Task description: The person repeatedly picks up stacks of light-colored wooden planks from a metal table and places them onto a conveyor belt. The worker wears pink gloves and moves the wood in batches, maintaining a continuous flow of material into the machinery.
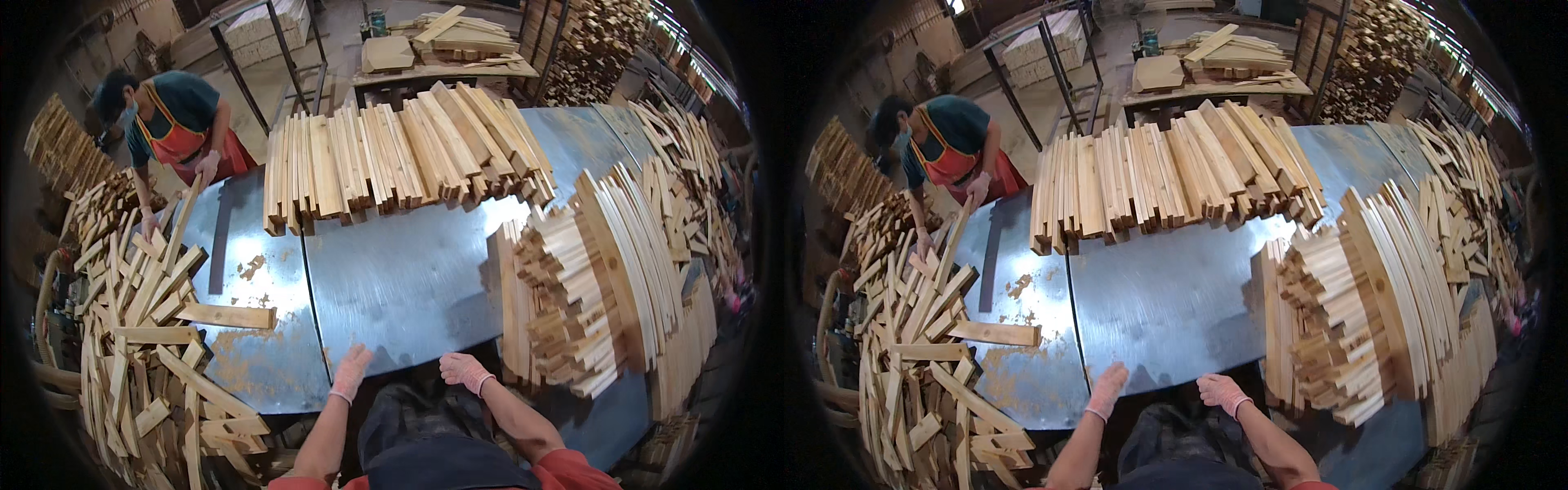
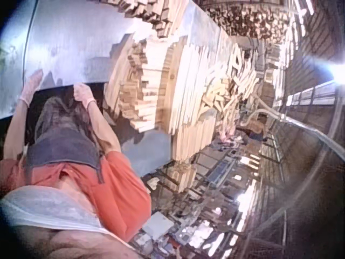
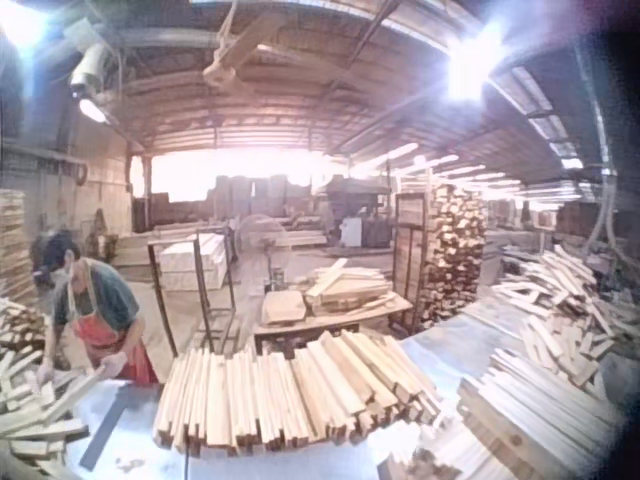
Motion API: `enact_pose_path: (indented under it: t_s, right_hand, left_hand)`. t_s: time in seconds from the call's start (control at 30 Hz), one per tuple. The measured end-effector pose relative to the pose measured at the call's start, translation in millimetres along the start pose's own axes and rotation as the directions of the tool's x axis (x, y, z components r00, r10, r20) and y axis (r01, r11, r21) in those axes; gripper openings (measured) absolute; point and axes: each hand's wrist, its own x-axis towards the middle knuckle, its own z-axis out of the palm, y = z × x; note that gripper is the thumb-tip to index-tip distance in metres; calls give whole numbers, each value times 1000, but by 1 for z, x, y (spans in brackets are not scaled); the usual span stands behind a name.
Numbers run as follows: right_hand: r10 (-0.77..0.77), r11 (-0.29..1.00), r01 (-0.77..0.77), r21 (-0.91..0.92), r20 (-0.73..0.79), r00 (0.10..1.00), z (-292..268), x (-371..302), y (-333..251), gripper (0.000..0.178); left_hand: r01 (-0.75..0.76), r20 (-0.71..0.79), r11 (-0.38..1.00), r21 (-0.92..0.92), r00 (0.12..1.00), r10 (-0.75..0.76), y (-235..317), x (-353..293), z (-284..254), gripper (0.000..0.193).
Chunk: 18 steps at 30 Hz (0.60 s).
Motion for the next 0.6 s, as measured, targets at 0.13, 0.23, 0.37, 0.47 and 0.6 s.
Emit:
enact_pose_path:
  t_s: [0.13,0.23,0.37,0.47,0.6]
  right_hand:
    - [1,1000,-1,14,-64,998,15,45,-100,10]
    - [-140,957,84,-277,-187,972,56,65,-200,22]
    - [-295,738,100,-667,-186,937,60,135,-307,44]
    - [-575,492,65,-868,-267,773,66,184,-365,59]
    - [-752,389,30,-921,-299,588,80,241,-429,84]
  left_hand:
    - [-34,9,989,143,999,33,120,109,-35,71]
    - [-156,-277,971,180,939,202,137,216,-49,80]
    - [-242,-404,969,-52,892,201,192,328,-80,89]
    - [-278,-444,960,4,860,251,199,397,-97,84]
    - [-190,-492,973,130,840,229,182,448,-118,62]
